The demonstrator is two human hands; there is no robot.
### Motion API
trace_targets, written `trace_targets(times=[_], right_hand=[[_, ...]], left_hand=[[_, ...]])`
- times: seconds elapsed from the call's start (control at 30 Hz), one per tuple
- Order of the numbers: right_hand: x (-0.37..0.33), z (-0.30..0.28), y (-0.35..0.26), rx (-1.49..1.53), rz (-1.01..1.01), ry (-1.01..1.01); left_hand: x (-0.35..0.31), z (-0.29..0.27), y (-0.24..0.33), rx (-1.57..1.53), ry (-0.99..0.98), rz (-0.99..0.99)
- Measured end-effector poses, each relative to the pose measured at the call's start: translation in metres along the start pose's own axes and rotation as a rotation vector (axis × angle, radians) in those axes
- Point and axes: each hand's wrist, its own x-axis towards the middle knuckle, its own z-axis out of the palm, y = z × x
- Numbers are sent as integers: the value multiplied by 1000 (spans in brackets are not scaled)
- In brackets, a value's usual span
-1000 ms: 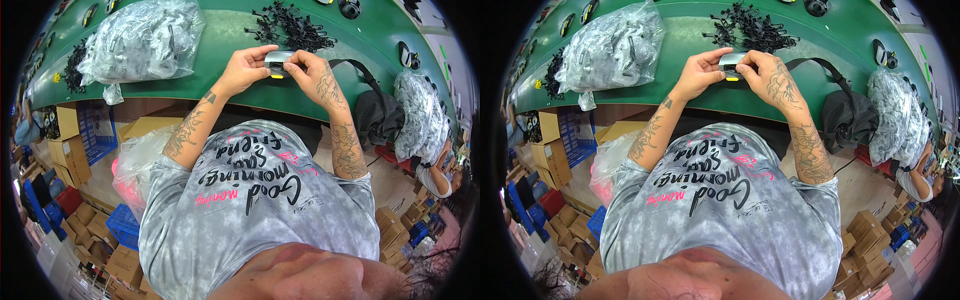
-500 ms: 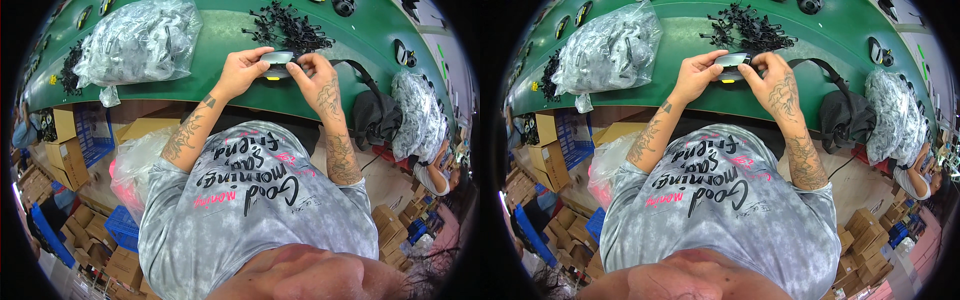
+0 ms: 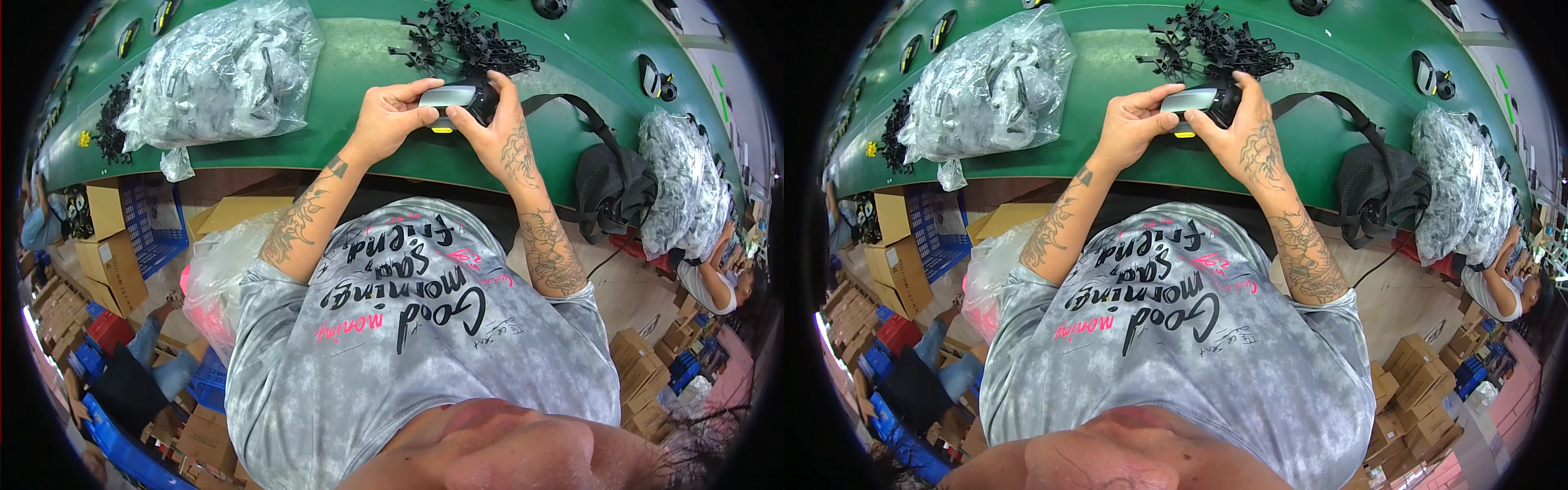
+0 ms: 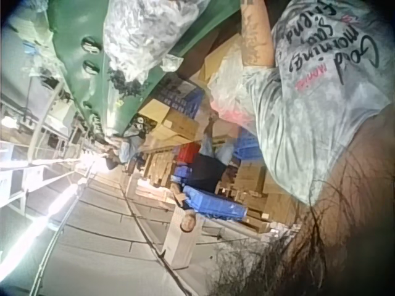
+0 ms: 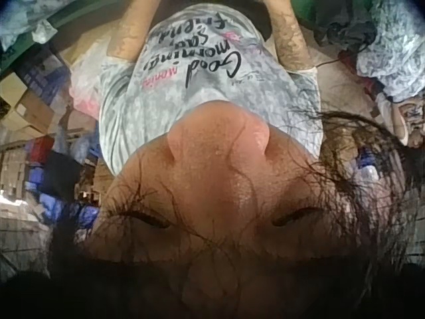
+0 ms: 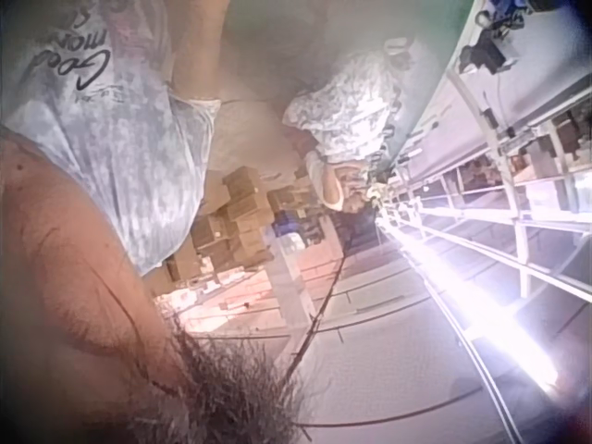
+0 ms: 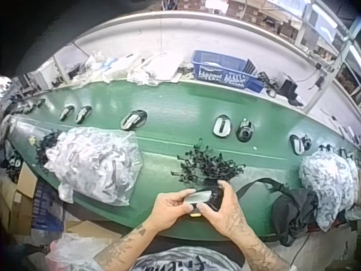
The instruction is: The person assembles components of handheld electronic devices by hand, taking electronic components from a plastic bag and a cardboard box and inserting them into a device housing.
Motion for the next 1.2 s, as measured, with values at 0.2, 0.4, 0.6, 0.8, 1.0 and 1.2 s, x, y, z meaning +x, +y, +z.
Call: trace_targets(times=[0.2, 0.4, 0.6, 0.8, 1.0, 1.2], right_hand=[[-2, -2, -13, 234, 136, -68], [1, 2, 5, 302, 144, -56], [4, 1, 25, 955, 35, -226], [5, 8, 41, 1087, 488, -274], [-16, 3, 25, 1071, 342, -127], [-15, 10, 29, 1102, 249, 61]], left_hand=[[4, -7, -1, -99, -86, -17], [3, -11, -5, -46, -54, -8], [8, -3, 7, -210, -61, -113], [-8, 24, 15, 793, -91, 189], [-12, 35, 16, 953, -114, 447], [27, 32, 56, 1204, -73, 595]])
